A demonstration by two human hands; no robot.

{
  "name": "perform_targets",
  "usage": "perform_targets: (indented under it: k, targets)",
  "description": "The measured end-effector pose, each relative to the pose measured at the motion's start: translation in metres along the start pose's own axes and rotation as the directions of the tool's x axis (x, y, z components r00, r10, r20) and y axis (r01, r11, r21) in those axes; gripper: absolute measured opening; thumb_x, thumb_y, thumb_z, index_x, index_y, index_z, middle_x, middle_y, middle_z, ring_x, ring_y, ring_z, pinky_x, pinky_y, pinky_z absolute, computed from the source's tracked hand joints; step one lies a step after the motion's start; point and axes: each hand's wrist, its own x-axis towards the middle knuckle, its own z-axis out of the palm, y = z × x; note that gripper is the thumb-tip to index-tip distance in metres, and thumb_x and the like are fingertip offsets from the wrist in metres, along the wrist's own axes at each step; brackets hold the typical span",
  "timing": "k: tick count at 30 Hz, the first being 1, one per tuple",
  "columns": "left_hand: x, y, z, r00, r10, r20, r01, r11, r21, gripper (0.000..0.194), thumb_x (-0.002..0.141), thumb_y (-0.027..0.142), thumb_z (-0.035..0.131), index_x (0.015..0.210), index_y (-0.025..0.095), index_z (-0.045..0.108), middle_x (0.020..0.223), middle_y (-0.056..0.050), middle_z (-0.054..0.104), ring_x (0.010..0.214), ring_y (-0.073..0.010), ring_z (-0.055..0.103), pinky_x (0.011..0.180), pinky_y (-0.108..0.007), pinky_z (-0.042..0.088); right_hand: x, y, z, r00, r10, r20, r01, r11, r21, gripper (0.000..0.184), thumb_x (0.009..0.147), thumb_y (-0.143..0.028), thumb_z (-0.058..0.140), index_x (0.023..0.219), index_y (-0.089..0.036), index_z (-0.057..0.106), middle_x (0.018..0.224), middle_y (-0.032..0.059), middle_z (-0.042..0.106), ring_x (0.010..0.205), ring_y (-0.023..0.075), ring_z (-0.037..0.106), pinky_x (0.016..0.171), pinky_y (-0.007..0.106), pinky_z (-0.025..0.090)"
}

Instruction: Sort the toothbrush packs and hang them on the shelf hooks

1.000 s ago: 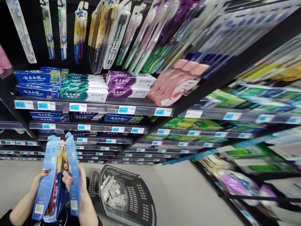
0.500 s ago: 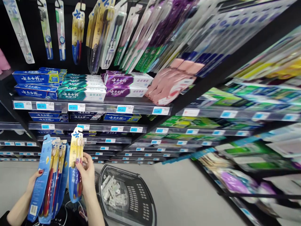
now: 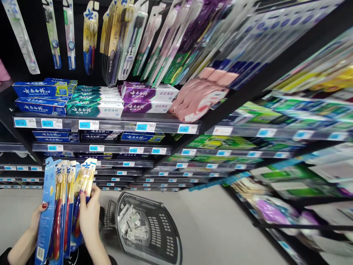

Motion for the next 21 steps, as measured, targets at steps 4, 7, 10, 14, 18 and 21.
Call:
perform_targets:
  k: [4, 7, 10, 14, 18, 21]
  targets:
    - [-0.002, 0.0, 0.003, 1.0, 0.013, -0.012, -0.013, 1.0, -0.02, 0.007, 0.059, 0.014, 0.06, 0.066, 0.013, 0.063, 0.053, -0.004, 0.07, 0.058, -0.027, 0.067, 0.065, -0.04, 0.052, -0.002, 0.009, 0.006, 0.999, -0.028, -0.027, 0.031, 0.995, 0.096, 0.02, 0.086, -0.035, 0.039, 0.1, -0.021, 0.038, 0.089, 0.004, 0.061, 0.083, 0.0174, 0.058, 0.072, 0.028, 0.042]
    - [-0.002, 0.0, 0.001, 1.0, 0.006, -0.012, -0.007, 0.999, -0.043, 0.007, 0.055, 0.011, 0.063, 0.061, 0.014, 0.062, 0.05, -0.001, 0.068, 0.048, -0.0219, 0.064, 0.058, -0.034, 0.052, -0.002, 0.014, 0.007, 0.997, -0.069, -0.027, 0.071, 0.994, 0.08, 0.018, 0.087, -0.035, 0.039, 0.097, -0.021, 0.04, 0.088, 0.0037, 0.058, 0.082, 0.0171, 0.056, 0.072, 0.028, 0.042]
    - [0.0, -0.002, -0.005, 1.0, -0.002, -0.011, 0.002, 1.0, -0.022, 0.008, 0.051, 0.009, 0.064, 0.055, 0.015, 0.061, 0.044, 0.001, 0.066, 0.045, -0.0208, 0.062, 0.055, -0.031, 0.051, -0.001, 0.015, 0.007, 0.989, -0.147, -0.016, 0.147, 0.989, -0.014, 0.015, 0.086, -0.034, 0.041, 0.092, -0.021, 0.043, 0.09, 0.0038, 0.053, 0.084, 0.018, 0.053, 0.077, 0.031, 0.04]
    - [0.003, -0.005, -0.013, 1.0, -0.019, -0.018, 0.019, 1.0, 0.011, 0.01, 0.048, 0.009, 0.064, 0.051, 0.018, 0.059, 0.042, 0.001, 0.064, 0.05, -0.0236, 0.064, 0.057, -0.033, 0.051, 0.0, 0.012, 0.004, 0.984, -0.158, 0.08, 0.162, 0.985, -0.053, 0.015, 0.087, -0.033, 0.037, 0.096, -0.022, 0.042, 0.096, 0.0048, 0.049, 0.093, 0.0193, 0.049, 0.082, 0.034, 0.038]
    - [0.009, -0.006, -0.011, 0.999, -0.042, -0.026, 0.042, 0.999, 0.001, 0.009, 0.05, 0.008, 0.063, 0.052, 0.017, 0.059, 0.043, 0.0, 0.065, 0.045, -0.021, 0.062, 0.052, -0.03, 0.05, 0.0, 0.013, 0.006, 0.983, -0.073, 0.166, 0.076, 0.997, -0.008, 0.019, 0.089, -0.035, 0.031, 0.101, -0.022, 0.038, 0.1, 0.0058, 0.051, 0.095, 0.0197, 0.051, 0.083, 0.035, 0.038]
    - [0.014, -0.007, -0.008, 0.999, -0.045, -0.025, 0.044, 0.998, -0.035, 0.009, 0.053, 0.007, 0.061, 0.054, 0.016, 0.059, 0.043, 0.001, 0.064, 0.041, -0.0166, 0.059, 0.05, -0.026, 0.048, 0.001, 0.02, 0.009, 0.98, -0.004, 0.197, -0.007, 0.998, 0.055, 0.022, 0.089, -0.039, 0.03, 0.101, -0.021, 0.037, 0.101, 0.0057, 0.052, 0.097, 0.0195, 0.051, 0.085, 0.036, 0.037]
